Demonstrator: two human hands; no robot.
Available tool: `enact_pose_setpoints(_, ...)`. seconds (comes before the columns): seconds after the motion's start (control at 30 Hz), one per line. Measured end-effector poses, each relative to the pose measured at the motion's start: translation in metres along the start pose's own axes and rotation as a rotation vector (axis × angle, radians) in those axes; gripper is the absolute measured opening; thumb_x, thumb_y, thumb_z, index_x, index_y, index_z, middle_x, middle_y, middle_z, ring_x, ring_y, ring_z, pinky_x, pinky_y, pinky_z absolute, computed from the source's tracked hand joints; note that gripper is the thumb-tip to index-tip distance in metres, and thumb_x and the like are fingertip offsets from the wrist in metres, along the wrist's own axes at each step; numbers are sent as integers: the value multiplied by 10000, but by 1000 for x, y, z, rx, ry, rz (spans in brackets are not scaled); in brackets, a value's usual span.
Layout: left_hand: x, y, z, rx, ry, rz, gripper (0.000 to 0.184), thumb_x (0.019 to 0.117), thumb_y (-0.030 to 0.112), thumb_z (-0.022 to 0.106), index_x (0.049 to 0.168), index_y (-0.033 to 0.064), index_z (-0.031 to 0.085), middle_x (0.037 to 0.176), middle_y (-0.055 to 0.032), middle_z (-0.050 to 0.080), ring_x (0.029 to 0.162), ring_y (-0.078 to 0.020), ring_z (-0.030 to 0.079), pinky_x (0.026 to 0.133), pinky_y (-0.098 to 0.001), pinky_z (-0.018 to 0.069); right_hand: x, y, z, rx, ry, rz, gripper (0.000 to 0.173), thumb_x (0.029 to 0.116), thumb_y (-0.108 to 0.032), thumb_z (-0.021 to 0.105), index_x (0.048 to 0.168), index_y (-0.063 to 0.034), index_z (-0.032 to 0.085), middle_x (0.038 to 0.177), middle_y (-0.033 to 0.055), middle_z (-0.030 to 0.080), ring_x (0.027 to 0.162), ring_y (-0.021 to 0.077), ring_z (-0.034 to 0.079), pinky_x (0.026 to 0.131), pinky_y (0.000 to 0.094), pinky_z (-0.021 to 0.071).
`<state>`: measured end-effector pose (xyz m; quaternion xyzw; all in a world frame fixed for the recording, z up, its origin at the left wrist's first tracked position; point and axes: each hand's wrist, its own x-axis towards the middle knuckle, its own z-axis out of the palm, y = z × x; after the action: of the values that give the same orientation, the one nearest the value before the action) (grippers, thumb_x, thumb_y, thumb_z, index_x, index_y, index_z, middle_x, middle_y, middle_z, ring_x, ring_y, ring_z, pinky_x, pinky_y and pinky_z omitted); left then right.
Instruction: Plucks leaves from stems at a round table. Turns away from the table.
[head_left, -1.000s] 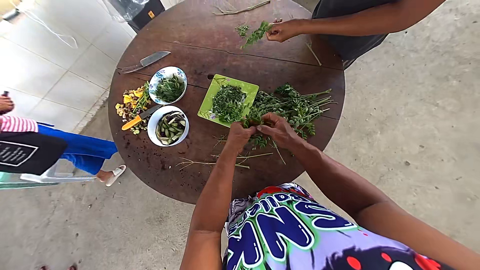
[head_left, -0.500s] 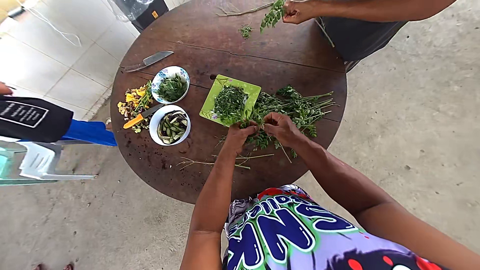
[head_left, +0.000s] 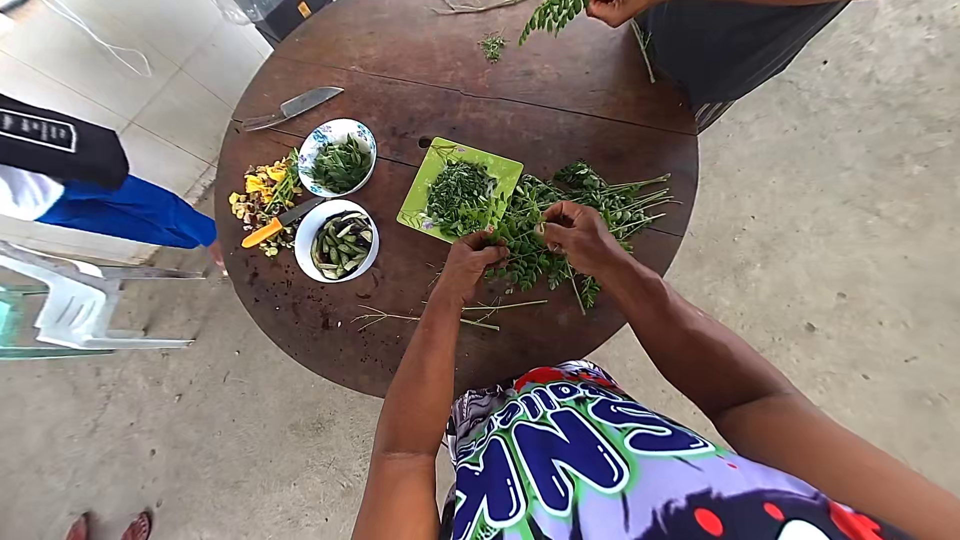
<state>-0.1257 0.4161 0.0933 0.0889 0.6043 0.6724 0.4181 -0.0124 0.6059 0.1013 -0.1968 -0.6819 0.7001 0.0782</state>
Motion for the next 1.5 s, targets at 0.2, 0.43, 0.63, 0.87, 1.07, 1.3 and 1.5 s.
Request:
enact_pose_setpoints(0.2,7,1,-14,53,4,-49,99,962,-49,639,1047,-2,656,881,-60,694,749,-130,684,745,-289,607,5,-5,-8,40,39,34,62,962,-31,637,1019,-37,614,753,9,594,574,60,531,533,205,467)
enact_pose_setpoints(0.43,64,31,-50,447,276,28,481,1068,291,567,1430,-24,538,1385,-196,612,1257,-273,602,1059,-493,484,6,6,-12,45,72,23,104,997,-60,616,1096,-31,620,832,28,638,638,69,584,594,227,523)
enact_pose_setpoints(0.63,46,75,-43,587,250,197,468,1048,238,607,1451,10,541,1436,-178,590,1281,-243,603,1081,-431,483,9,-2,-22,-296,-1,-16,151,1026,-115,617,1106,-6,685,885,80,676,700,120,621,677,310,552)
enact_pose_setpoints(0.87,19,68,5,907,-378,170,587,902,95,786,1438,6,562,1273,-161,696,1136,-222,689,1018,-415,545,17,-11,1,-464,-260,-41,129,973,-84,685,1078,-12,708,877,116,673,710,184,628,692,387,564)
enact_pose_setpoints(1.07,15,46,-1,749,-342,75,131,959,12,693,1079,3,746,962,-72,742,823,-72,679,795,-254,569,16,-14,3,-534,-352,6,146,946,-79,728,1037,-4,642,866,118,657,735,206,639,711,415,564)
enact_pose_setpoints(1.3,8,31,-5,593,-293,32,94,951,-29,681,1033,-27,726,902,-82,724,784,-101,676,765,-267,577,19,-13,1,-567,-522,101,155,1021,-155,650,1012,-18,721,820,85,687,669,144,637,694,333,564)
enact_pose_setpoints(1.5,10,3,-7,472,-302,-10,201,890,-45,742,1086,-27,701,955,-83,712,824,-117,677,791,-289,585,20,-9,6,-590,-568,189,168,1023,-165,654,1010,-13,725,813,70,692,637,116,613,670,303,548)
